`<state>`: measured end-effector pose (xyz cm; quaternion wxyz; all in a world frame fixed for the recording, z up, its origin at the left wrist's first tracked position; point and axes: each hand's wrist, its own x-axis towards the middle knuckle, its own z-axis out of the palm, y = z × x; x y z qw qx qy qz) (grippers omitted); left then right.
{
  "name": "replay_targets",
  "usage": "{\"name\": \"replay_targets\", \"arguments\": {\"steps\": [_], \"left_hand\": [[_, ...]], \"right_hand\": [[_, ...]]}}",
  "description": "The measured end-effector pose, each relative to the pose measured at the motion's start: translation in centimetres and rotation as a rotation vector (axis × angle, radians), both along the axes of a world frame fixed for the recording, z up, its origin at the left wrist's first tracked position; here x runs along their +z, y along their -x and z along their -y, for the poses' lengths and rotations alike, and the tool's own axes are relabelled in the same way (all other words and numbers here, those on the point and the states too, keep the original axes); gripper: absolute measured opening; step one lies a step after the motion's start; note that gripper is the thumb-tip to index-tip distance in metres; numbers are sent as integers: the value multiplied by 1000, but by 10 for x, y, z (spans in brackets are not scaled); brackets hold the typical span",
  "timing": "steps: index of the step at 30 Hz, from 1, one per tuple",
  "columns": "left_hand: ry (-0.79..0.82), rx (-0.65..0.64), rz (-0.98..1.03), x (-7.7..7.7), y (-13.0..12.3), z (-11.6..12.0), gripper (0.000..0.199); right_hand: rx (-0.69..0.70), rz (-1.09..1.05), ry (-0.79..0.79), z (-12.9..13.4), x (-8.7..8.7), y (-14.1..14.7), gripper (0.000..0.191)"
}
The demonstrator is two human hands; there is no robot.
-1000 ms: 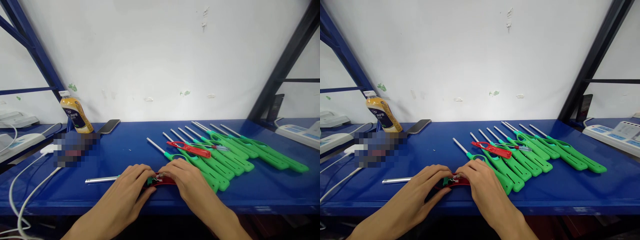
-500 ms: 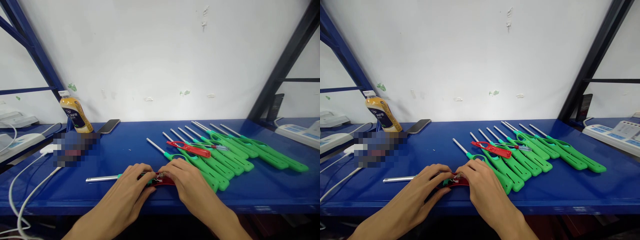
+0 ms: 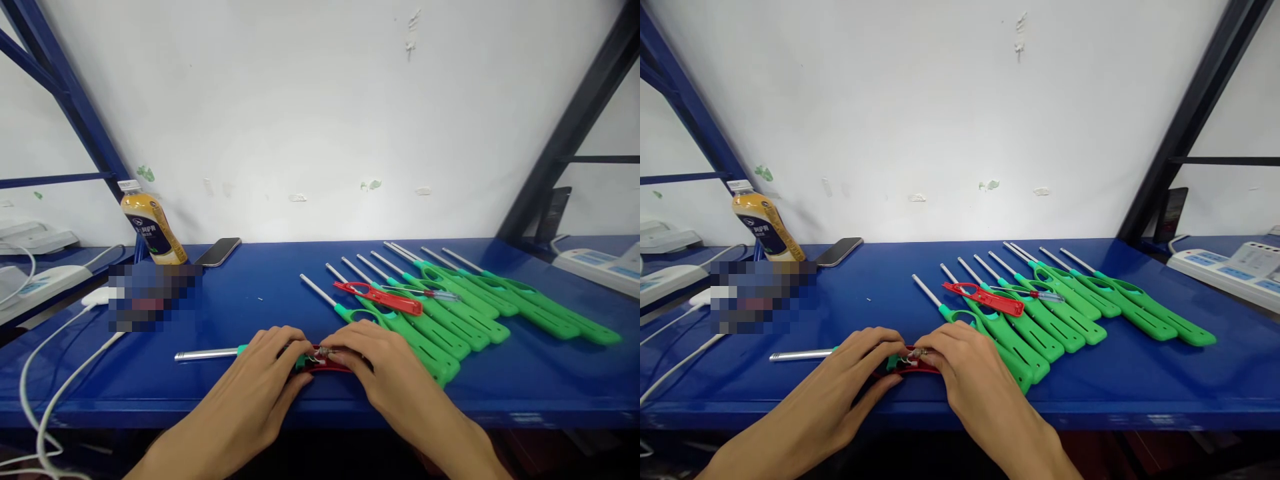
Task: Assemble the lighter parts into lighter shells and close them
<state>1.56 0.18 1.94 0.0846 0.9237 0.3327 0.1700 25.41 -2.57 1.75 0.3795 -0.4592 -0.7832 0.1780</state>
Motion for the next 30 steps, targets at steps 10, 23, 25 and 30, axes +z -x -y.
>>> {"name": "replay_targets", "arguments": {"steps": [10, 23, 25, 30], "left_hand": [[16, -6, 6, 3, -1, 0, 33], [-23, -17, 5, 7, -2, 1, 34], [-16, -15, 0, 7, -3, 1, 35], [-25, -8, 0, 6, -3, 1, 37]], "right_hand": [[29, 14, -20, -7, -5, -6, 35], [51, 1, 0, -4, -4, -7, 33], [51, 8, 2, -4, -5, -7, 35], [40, 8, -8, -4, -5, -6, 35]]}}
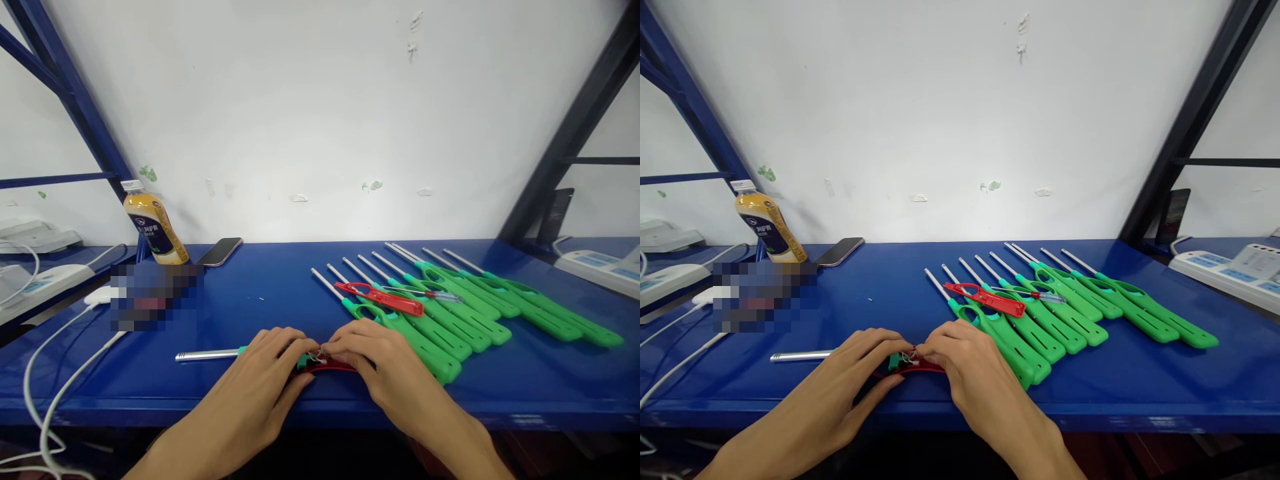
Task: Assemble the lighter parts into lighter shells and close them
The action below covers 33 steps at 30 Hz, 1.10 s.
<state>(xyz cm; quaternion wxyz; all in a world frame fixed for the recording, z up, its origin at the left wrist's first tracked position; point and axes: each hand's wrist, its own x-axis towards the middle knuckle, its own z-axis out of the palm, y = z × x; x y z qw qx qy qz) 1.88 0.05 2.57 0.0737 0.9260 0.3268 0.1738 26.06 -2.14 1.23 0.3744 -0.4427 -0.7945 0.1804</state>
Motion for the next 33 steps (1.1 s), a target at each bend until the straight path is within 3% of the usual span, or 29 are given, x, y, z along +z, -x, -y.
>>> {"name": "replay_targets", "arguments": {"steps": [12, 22, 33], "left_hand": [[-52, -7, 2, -5, 3, -1, 38], [-26, -19, 12, -4, 3, -1, 36], [18, -1, 2, -1, 1, 0, 32]], "right_hand": [[-5, -12, -15, 0, 3, 1, 35], [-42, -82, 69, 0, 5, 3, 23], [-63, -63, 65, -1, 5, 3, 23]]}}
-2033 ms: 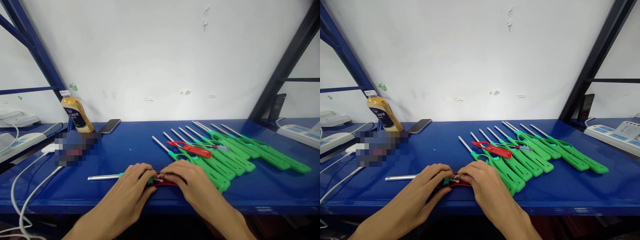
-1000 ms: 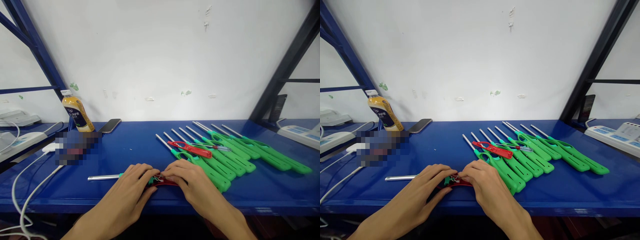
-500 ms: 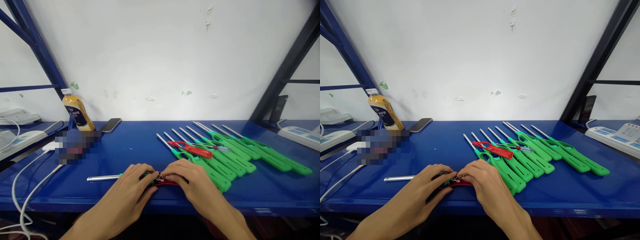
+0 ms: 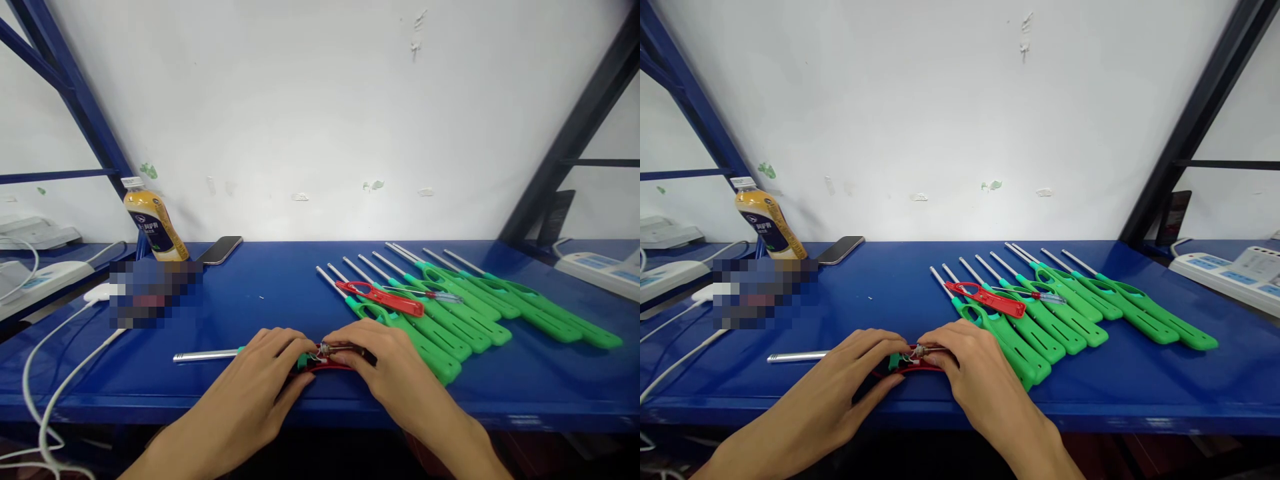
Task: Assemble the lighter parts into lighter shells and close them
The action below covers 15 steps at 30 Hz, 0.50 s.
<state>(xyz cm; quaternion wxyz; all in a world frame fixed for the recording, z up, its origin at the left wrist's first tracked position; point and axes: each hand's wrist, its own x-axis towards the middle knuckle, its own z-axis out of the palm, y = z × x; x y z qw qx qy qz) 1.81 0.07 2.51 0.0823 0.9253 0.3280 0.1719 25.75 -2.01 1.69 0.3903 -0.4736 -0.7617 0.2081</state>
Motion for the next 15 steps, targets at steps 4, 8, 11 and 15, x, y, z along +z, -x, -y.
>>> {"name": "replay_targets", "arguments": {"steps": [4, 8, 11, 15], "left_hand": [[1, -5, 8, 0, 1, 1, 30], [-21, -8, 12, -1, 1, 0, 32], [-39, -4, 24, -3, 0, -1, 33], [-54, -3, 34, -4, 0, -1, 33]], "right_hand": [[30, 28, -33, -1, -1, 0, 25], [31, 62, -59, 0, -2, -1, 25], [44, 95, -89, 0, -3, -2, 30], [40, 126, -104, 0, -4, -3, 35]]}}
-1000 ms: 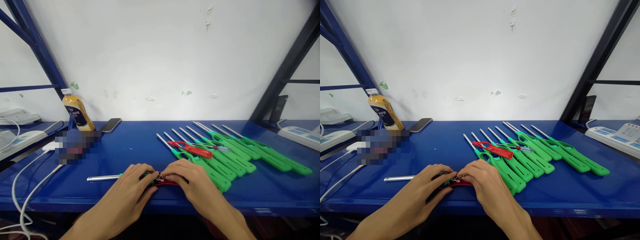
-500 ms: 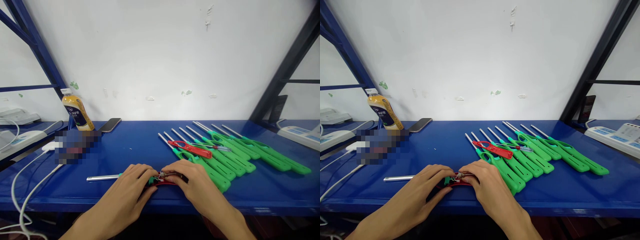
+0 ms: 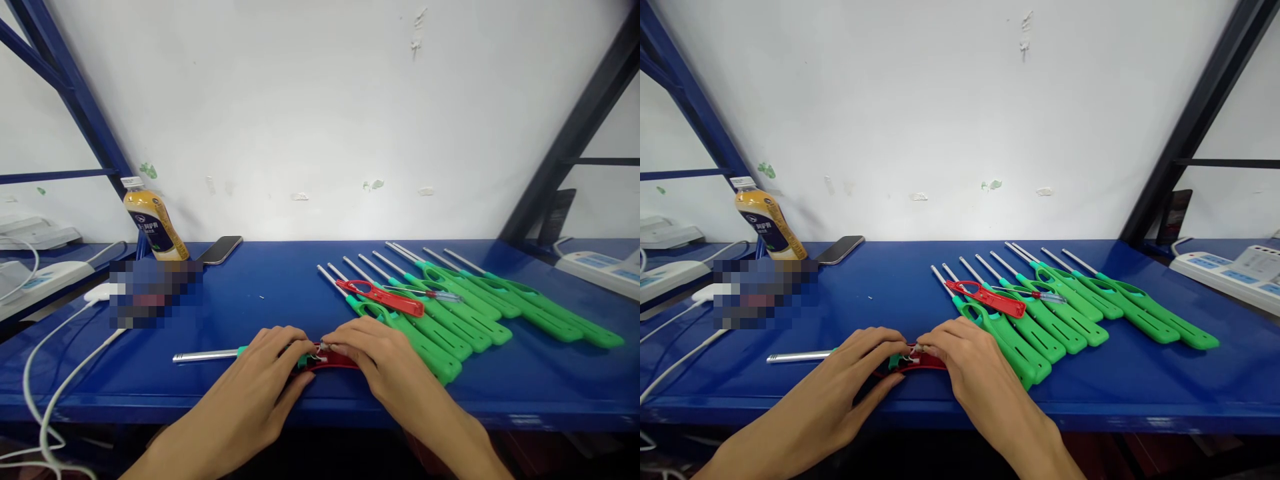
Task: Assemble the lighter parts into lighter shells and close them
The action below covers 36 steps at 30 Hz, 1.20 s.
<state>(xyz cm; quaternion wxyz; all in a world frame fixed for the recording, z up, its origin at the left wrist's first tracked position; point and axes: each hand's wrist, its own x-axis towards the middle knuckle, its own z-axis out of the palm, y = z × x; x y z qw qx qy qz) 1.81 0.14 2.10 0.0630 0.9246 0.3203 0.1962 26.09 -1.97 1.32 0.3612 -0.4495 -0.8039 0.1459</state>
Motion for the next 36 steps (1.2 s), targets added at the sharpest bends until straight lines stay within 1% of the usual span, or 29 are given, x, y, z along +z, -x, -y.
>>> {"name": "replay_targets", "arguments": {"steps": [9, 15, 21, 25, 31, 36], "left_hand": [[-10, 15, -14, 2, 1, 1, 35], [37, 8, -18, 1, 3, 1, 38], [57, 4, -15, 2, 3, 1, 35], [77, -1, -18, 2, 3, 1, 33], [79, -3, -18, 2, 2, -1, 32], [80, -13, -11, 1, 3, 0, 33]], "right_hand": [[6, 10, -11, -1, -1, -2, 37], [22, -10, 2, 0, 1, -1, 39], [31, -44, 16, 0, 0, 0, 37], [30, -26, 0, 1, -1, 0, 36], [36, 51, -74, 1, 0, -1, 41], [45, 37, -100, 0, -1, -2, 39]]}}
